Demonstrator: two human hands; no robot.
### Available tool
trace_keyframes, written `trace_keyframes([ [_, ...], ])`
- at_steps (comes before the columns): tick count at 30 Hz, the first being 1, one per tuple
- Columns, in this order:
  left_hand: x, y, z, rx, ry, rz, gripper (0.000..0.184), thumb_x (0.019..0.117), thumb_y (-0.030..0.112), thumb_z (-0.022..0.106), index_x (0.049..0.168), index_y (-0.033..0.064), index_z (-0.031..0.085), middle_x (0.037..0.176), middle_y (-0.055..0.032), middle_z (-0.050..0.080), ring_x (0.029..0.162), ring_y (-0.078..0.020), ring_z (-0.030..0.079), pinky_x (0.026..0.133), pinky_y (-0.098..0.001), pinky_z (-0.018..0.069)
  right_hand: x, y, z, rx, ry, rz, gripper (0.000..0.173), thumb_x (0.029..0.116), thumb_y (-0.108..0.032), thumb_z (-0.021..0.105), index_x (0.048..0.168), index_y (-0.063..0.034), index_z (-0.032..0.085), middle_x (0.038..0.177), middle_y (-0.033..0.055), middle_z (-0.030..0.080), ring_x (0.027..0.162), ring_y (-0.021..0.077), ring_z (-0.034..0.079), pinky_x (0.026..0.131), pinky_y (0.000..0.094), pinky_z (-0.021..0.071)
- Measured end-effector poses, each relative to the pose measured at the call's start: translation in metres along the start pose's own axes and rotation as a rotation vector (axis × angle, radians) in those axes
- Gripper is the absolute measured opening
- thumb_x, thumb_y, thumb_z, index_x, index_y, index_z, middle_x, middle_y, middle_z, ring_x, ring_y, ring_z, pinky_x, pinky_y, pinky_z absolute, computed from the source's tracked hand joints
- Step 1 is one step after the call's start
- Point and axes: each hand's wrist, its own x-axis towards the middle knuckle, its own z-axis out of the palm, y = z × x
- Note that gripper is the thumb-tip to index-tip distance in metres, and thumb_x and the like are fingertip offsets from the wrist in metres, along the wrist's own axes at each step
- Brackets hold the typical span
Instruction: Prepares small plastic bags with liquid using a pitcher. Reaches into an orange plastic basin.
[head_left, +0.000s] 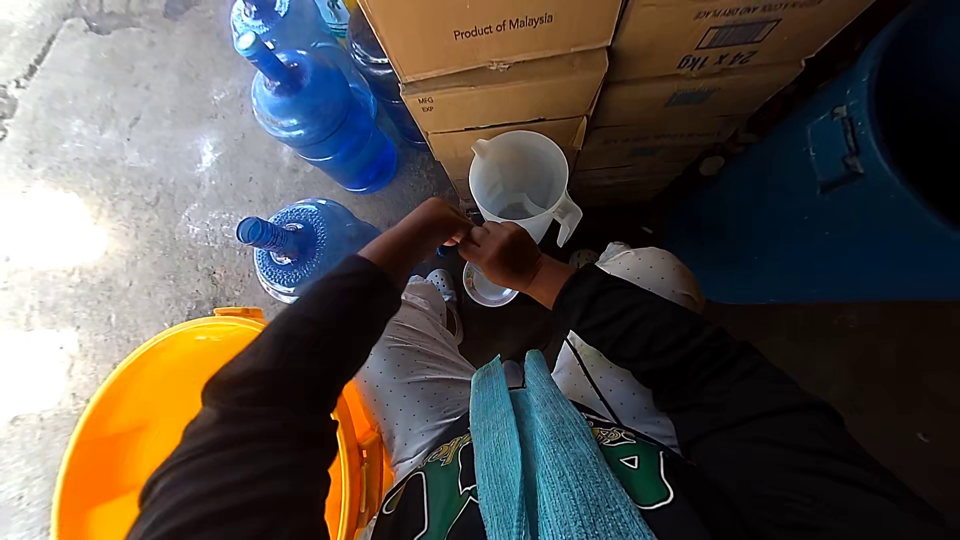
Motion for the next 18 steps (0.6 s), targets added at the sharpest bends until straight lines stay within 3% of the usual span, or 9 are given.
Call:
trace_keyframes([
  [1, 0.001, -0.016, 0.007, -0.209, 0.033, 0.032, 0.009, 0.0948, 0.006, 0.063, 0.097, 0.0010, 0.071, 0.085, -0.0045, 0.067, 0.076, -0.0100, 0.060, 0.072, -0.0302, 0.0494, -0.003, 0.003, 0.003, 0.033, 0.054, -0.012, 0.013, 0.0892, 0.004, 0.060, 0.082, -0.0020, 0.069, 0.068, 0.0133, 0.060, 0.059, 0.0303, 0.062, 0.048, 0.0395, 0.0461],
  [4, 0.001, -0.061, 0.040, -0.740, 0.142, 0.129, 0.021, 0.1005, 0.017, 0.054, 0.106, 0.0048, 0.070, 0.105, -0.0049, 0.069, 0.101, -0.0158, 0.062, 0.092, -0.0411, 0.0491, -0.007, 0.006, 0.015, 0.093, 0.170, 0.039, 0.015, 0.0907, 0.001, 0.059, 0.077, -0.0014, 0.066, 0.067, 0.0125, 0.063, 0.060, 0.0286, 0.064, 0.050, 0.0384, 0.0488],
  [6, -0.001, -0.077, 0.065, -0.968, 0.248, 0.209, 0.020, 0.1039, 0.020, 0.050, 0.107, 0.0099, 0.067, 0.109, -0.0019, 0.067, 0.105, -0.0148, 0.062, 0.093, -0.0402, 0.0509, -0.006, 0.003, 0.019, 0.159, 0.174, 0.162, 0.016, 0.0917, -0.002, 0.061, 0.077, -0.0006, 0.067, 0.067, 0.0133, 0.065, 0.062, 0.0288, 0.067, 0.051, 0.0395, 0.0525],
  [8, -0.003, -0.082, 0.080, -1.062, 0.379, 0.303, 0.011, 0.1020, 0.012, 0.055, 0.103, 0.0100, 0.066, 0.114, -0.0007, 0.065, 0.111, -0.0140, 0.059, 0.098, -0.0398, 0.0484, -0.005, -0.005, 0.019, 0.284, 0.113, 0.390, 0.017, 0.0940, -0.006, 0.063, 0.078, 0.0011, 0.066, 0.070, 0.0149, 0.066, 0.066, 0.0295, 0.070, 0.057, 0.0433, 0.0557],
  [10, 0.000, -0.088, 0.081, -0.826, 0.536, 0.473, 0.007, 0.0924, 0.006, 0.068, 0.093, 0.0044, 0.074, 0.119, -0.0063, 0.066, 0.122, -0.0159, 0.056, 0.105, -0.0350, 0.0466, 0.003, -0.011, 0.009, 0.473, -0.022, 0.718, 0.019, 0.0970, -0.010, 0.064, 0.087, 0.0056, 0.068, 0.078, 0.0179, 0.069, 0.074, 0.0300, 0.070, 0.069, 0.0474, 0.0566],
  [12, 0.003, -0.091, 0.073, -0.405, 0.645, 0.678, 0.008, 0.0907, 0.008, 0.074, 0.095, 0.0035, 0.079, 0.116, -0.0112, 0.073, 0.131, -0.0261, 0.056, 0.114, -0.0404, 0.0402, 0.016, -0.007, -0.009, 0.684, -0.183, 1.041, 0.019, 0.1002, -0.012, 0.064, 0.097, 0.0058, 0.069, 0.085, 0.0154, 0.068, 0.077, 0.0229, 0.065, 0.076, 0.0411, 0.0535],
  [15, 0.005, -0.089, 0.060, 0.047, 0.685, 0.894, 0.011, 0.0920, 0.008, 0.073, 0.100, 0.0028, 0.080, 0.110, -0.0124, 0.076, 0.121, -0.0317, 0.065, 0.110, -0.0494, 0.0442, 0.021, 0.002, -0.020, 0.947, -0.270, 1.346, 0.016, 0.1014, -0.015, 0.065, 0.100, 0.0012, 0.066, 0.073, 0.0046, 0.056, 0.059, 0.0103, 0.048, 0.058, 0.0276, 0.0423],
  [18, 0.010, -0.087, 0.053, 0.192, 0.658, 1.022, 0.010, 0.0920, 0.004, 0.072, 0.099, -0.0002, 0.078, 0.107, -0.0162, 0.076, 0.110, -0.0301, 0.072, 0.100, -0.0411, 0.0548, 0.017, 0.007, -0.023, 1.145, -0.260, 1.487, 0.013, 0.1022, -0.014, 0.063, 0.102, -0.0013, 0.063, 0.064, -0.0005, 0.046, 0.046, 0.0057, 0.038, 0.043, 0.0205, 0.0320],
])
